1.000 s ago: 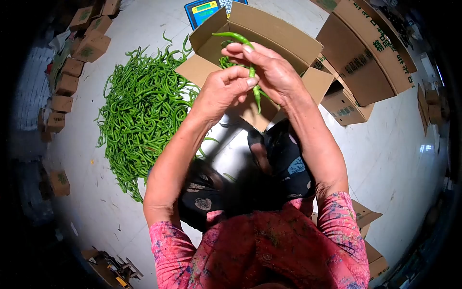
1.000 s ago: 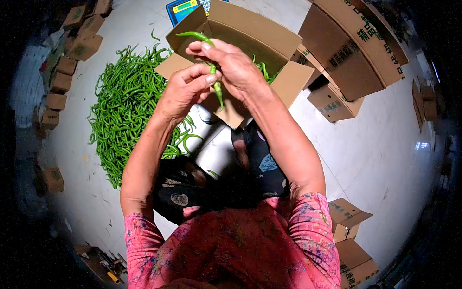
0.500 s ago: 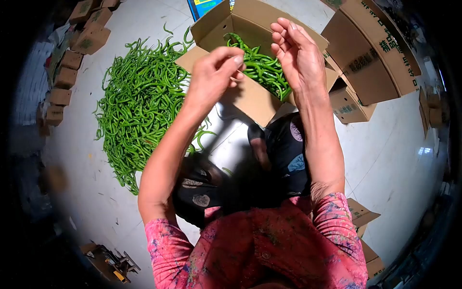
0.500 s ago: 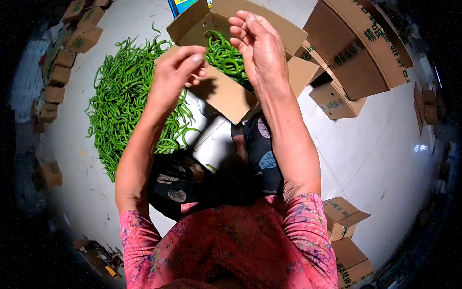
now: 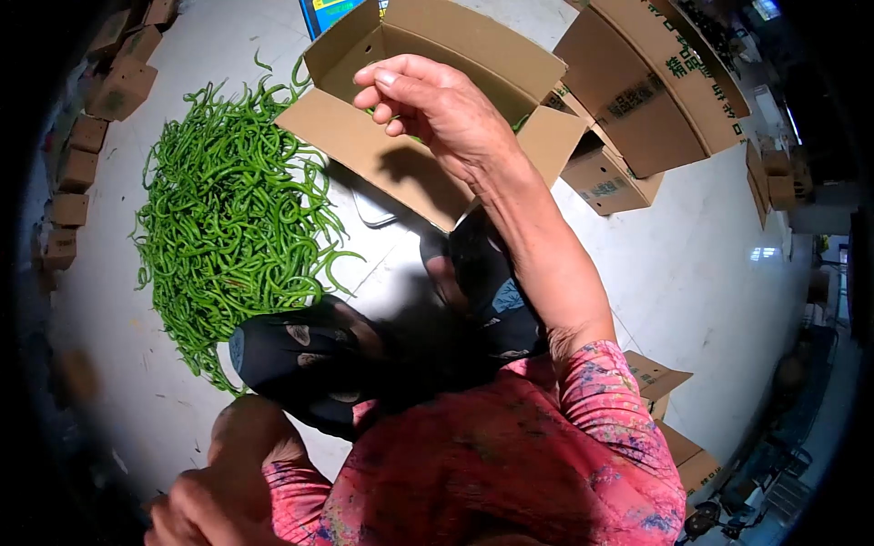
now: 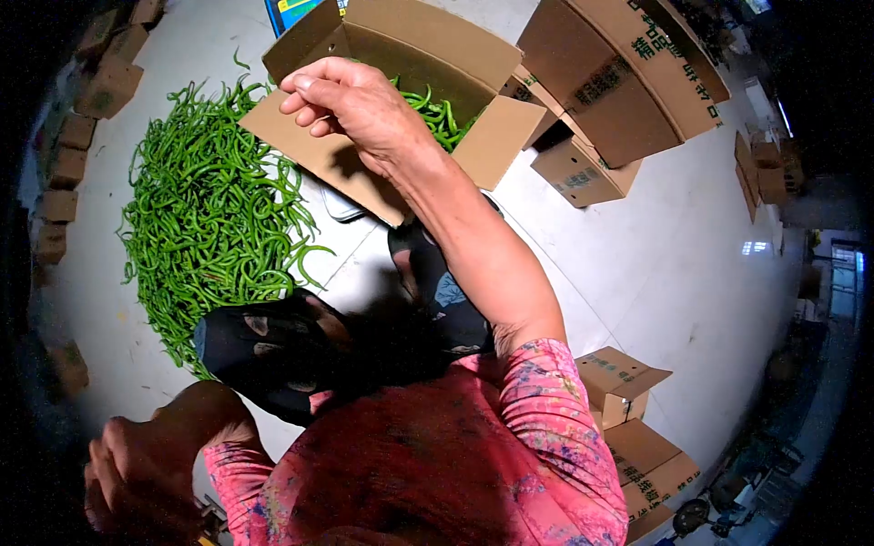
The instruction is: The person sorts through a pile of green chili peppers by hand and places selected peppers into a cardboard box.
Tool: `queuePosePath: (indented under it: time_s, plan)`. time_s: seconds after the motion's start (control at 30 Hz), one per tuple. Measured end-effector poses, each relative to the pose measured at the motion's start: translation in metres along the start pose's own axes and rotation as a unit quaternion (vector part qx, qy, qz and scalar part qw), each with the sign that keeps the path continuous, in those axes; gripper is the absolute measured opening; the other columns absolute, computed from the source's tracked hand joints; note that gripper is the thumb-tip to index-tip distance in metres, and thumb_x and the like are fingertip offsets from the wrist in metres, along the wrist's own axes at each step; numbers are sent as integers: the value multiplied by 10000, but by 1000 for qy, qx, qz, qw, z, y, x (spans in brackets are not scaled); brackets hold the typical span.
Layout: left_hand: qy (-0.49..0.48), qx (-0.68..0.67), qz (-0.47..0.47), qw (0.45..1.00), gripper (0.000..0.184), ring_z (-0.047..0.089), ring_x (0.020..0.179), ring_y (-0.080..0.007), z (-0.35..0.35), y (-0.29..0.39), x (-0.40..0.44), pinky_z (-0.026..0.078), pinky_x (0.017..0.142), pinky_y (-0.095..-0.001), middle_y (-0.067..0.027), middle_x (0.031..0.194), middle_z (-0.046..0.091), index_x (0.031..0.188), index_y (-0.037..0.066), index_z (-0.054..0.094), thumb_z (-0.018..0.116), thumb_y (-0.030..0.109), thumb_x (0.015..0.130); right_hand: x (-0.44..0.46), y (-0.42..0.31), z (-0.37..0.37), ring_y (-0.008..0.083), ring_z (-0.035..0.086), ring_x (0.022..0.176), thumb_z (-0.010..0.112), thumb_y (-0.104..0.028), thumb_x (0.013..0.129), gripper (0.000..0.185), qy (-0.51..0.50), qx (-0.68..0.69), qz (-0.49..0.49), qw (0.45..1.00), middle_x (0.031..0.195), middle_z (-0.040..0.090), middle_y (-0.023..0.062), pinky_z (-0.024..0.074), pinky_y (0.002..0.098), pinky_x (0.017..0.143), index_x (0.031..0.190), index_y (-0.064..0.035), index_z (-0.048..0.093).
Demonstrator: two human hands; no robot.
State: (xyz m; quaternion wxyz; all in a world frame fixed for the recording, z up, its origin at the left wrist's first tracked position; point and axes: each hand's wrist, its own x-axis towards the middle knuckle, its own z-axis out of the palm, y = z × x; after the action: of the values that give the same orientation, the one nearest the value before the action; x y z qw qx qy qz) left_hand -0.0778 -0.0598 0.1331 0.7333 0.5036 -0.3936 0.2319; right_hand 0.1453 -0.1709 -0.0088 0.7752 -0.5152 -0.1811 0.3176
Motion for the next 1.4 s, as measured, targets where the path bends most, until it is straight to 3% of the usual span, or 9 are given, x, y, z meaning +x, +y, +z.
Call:
queuePosePath:
  time_s: [0.13, 0.37, 0.67, 0.77, 1.07, 1.13, 1.23, 1.37, 1.4]
  plan:
    - [-60, -21, -13, 998, 259, 541, 498, -94, -12, 12, 2, 431, 473, -237, 4, 588, 582, 650, 80, 576, 514, 159, 888, 3, 3, 2, 49, 572, 737, 563, -159, 949, 192, -9, -2, 3, 1000, 900, 656, 37, 488, 189, 676, 1073, -25, 622]
    - [13, -50, 110, 993, 244, 542, 427, -90, -7, 16, -4, 419, 403, -262, -8, 540, 617, 534, 84, 615, 618, 149, 770, 4, 6, 5, 55, 577, 728, 570, -158, 943, 202, -32, -22, 11, 999, 902, 655, 48, 491, 188, 670, 1079, -16, 612]
    - [28, -81, 72, 994, 204, 530, 396, -132, -6, 24, -13, 421, 392, -247, -23, 524, 601, 467, 66, 573, 630, -29, 639, 4, 7, 9, 56, 576, 728, 583, -164, 935, 216, -40, -37, 18, 998, 902, 657, 44, 487, 181, 673, 1088, -15, 617]
    - [110, -21, -34, 993, 188, 546, 429, -128, 2, 46, -18, 444, 409, -269, -28, 532, 594, 501, 57, 566, 595, -28, 666, 5, 8, 12, 51, 572, 714, 586, -164, 935, 214, -30, -38, 22, 999, 894, 657, 35, 482, 171, 670, 1086, -16, 620]
    - [14, 19, 116, 993, 114, 614, 519, -189, -23, 49, -28, 502, 469, -298, -57, 631, 644, 618, 54, 627, 596, -25, 695, 8, 10, 14, 48, 577, 737, 571, -171, 947, 243, -37, -89, 23, 995, 923, 666, 41, 477, 169, 669, 1126, -12, 614]
    - [80, 40, 138, 986, 9, 614, 571, -172, -30, 53, -45, 486, 503, -270, -41, 651, 634, 737, 54, 612, 613, 47, 743, 10, 12, 16, 51, 576, 734, 572, -172, 945, 242, -38, -71, 35, 996, 921, 665, 38, 473, 169, 670, 1121, -12, 618]
    - [166, 86, 170, 968, 150, 614, 650, -145, -40, 56, -87, 463, 555, -227, -17, 681, 617, 916, 54, 589, 637, 154, 815, 8, 12, 21, 55, 575, 728, 585, -172, 936, 246, -41, -95, 33, 994, 916, 665, 51, 479, 180, 665, 1110, 0, 615]
    - [423, 286, -35, 859, 496, 464, 657, -124, -76, 59, -144, 400, 498, -219, -96, 865, 527, 1252, -25, 471, 629, 25, 785, 7, 13, 26, 55, 559, 722, 582, -196, 938, 263, -43, -144, 49, 987, 922, 662, 44, 463, 179, 670, 1124, -14, 618]
    - [510, 235, -102, 821, 467, 462, 657, -118, -93, 48, -165, 409, 524, -231, -84, 849, 540, 1250, -19, 484, 615, 42, 806, 6, 14, 27, 53, 552, 726, 580, -204, 940, 262, -43, -151, 51, 986, 920, 659, 40, 453, 179, 676, 1121, -19, 621]
